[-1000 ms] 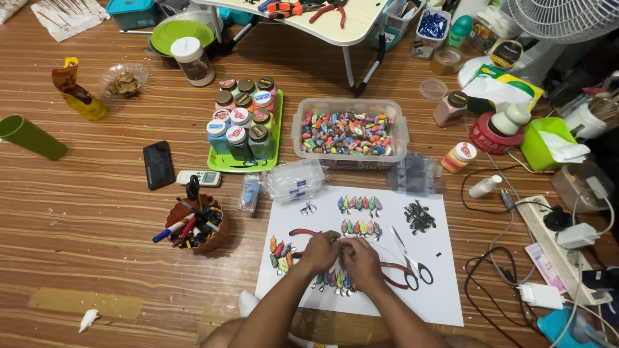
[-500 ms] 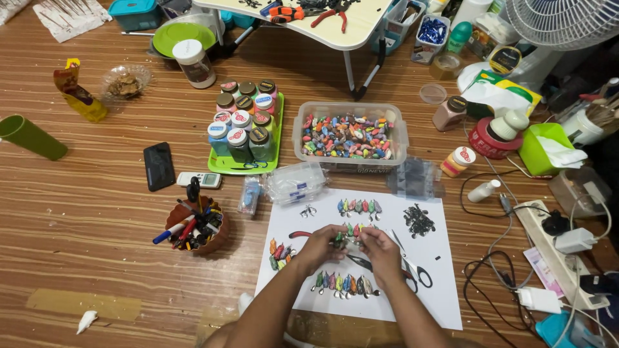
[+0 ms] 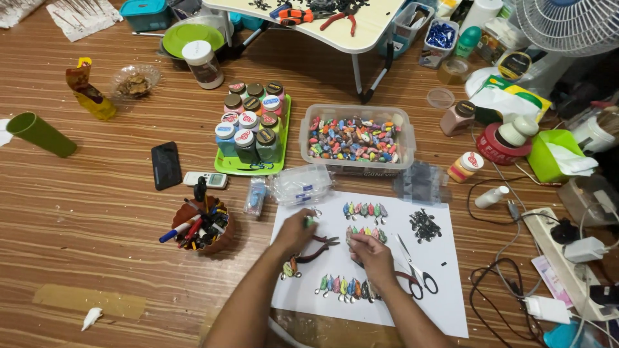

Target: Assembling and trimming small fishing lures using scissors and pliers

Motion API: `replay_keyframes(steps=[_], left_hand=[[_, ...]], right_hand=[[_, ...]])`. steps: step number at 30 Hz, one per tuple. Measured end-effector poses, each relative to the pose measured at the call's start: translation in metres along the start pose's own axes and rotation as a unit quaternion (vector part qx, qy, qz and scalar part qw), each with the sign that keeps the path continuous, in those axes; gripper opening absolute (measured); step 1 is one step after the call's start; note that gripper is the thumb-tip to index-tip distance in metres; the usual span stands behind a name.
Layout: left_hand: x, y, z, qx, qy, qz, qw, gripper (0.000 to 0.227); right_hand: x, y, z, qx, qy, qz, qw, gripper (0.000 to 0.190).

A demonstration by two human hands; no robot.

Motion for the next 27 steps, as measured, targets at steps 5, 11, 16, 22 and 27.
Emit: replay_keyframes(steps=[5,11,16,22,27], left_hand=[[-0.002,0.059,0.042,0.035,-0.093,0.059,0.993,0.049],[0.008,0.073,0.055,0.047,-0.103,0.125,0.986,0.046],[0.009,0.075,0.059,0.065,-0.066,0.121,0.988,0.059],[0.019,0.102,0.082,0.060,-0.040,0.146,0.987,0.062],[0.002,0.097,0.074,0.059,-0.070,0.101,0.991,0.046]], right_hand=[[0.023,-0.005,0.019,-0.043,-0.030,-0.097,0.994,0.027],[0.066,-0.022,0.054,-0.090,-0.022,-0.129,0.987,0.031],[0.089,-0.037,0.065,-0.102,-0.006,-0.149,0.984,0.034],[0.106,-0.014,0.045,-0.247,-0.040,-0.275,0.928,0.026],[0.113,-0.030,0.054,-0.368,-0.086,-0.418,0.827,0.021]])
Point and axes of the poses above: each hand's wrist, its own z-axis towards the middle knuckle, its own x-axis out of the palm, y = z × x, the point moved 9 cm from there along z, towards the middle knuckle, and after that the axes turned 14 degrees about -y, right-handed, at the moved point
